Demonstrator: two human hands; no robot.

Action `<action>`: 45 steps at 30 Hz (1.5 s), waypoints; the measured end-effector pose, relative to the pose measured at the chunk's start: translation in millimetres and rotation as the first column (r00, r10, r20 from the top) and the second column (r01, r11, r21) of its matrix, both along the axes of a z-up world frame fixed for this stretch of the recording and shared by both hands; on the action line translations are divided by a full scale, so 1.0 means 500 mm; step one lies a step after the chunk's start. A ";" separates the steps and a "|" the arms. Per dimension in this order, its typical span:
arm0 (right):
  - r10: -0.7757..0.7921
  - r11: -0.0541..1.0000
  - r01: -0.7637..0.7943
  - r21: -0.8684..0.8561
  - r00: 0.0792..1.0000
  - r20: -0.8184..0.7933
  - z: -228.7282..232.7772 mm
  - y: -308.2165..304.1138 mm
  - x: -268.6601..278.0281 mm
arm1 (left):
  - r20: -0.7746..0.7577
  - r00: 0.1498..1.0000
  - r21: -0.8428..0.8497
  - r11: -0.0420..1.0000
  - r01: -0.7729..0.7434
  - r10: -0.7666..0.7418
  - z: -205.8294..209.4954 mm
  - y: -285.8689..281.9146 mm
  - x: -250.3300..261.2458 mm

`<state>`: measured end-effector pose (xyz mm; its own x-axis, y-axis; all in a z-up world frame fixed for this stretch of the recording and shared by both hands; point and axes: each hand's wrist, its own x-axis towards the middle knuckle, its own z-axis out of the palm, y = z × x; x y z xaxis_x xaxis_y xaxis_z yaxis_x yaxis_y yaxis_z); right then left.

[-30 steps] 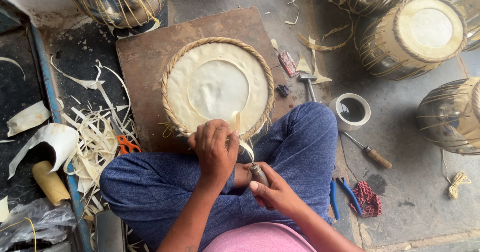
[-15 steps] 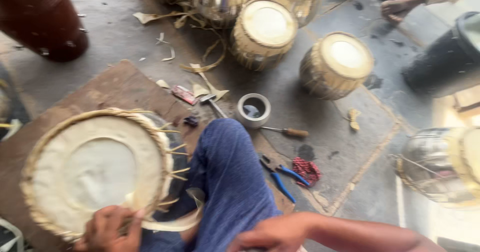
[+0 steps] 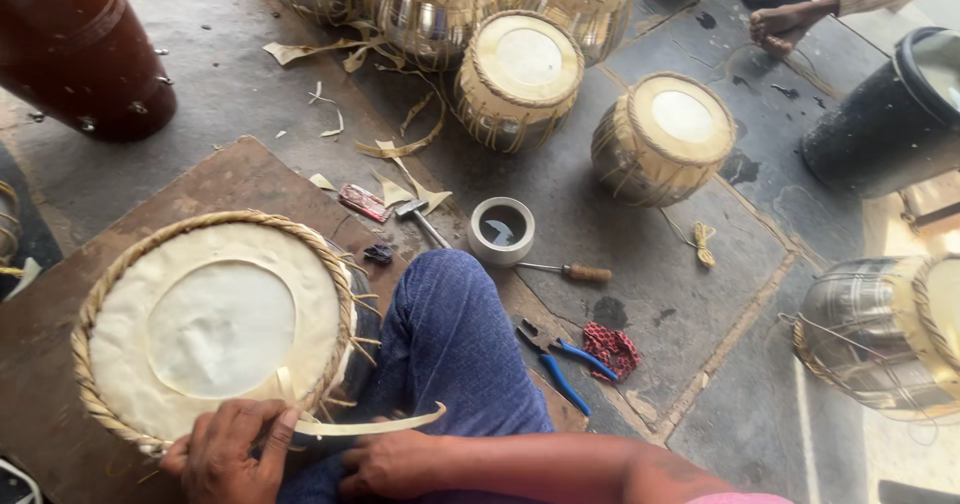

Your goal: The person weaves thin strips of material through the edge of a drum head using a small metal tool to tighten or secure the skin to the shell.

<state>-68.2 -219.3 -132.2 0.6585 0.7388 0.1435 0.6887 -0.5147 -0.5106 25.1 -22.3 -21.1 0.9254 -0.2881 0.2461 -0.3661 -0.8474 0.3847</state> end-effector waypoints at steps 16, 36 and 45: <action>-0.007 0.664 0.728 0.173 0.237 -0.972 0.260 -0.010 0.071 | 0.076 0.996 -0.173 0.983 0.057 -0.045 0.019 -0.001 -0.056; -0.161 0.677 0.521 0.521 0.795 -0.586 0.335 -0.096 0.106 | 0.122 0.971 -0.278 0.932 0.232 -0.205 0.083 0.029 -0.028; 0.404 0.310 0.728 0.612 0.482 -0.777 0.311 0.051 0.139 | 0.171 0.969 -0.164 0.964 0.208 -0.180 0.055 0.032 -0.034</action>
<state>1.1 -193.9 23.5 0.9251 0.3712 -0.0805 -0.2916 0.5582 -0.7768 8.2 -6.4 6.3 0.8035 -0.3965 0.4441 -0.5827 -0.6768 0.4499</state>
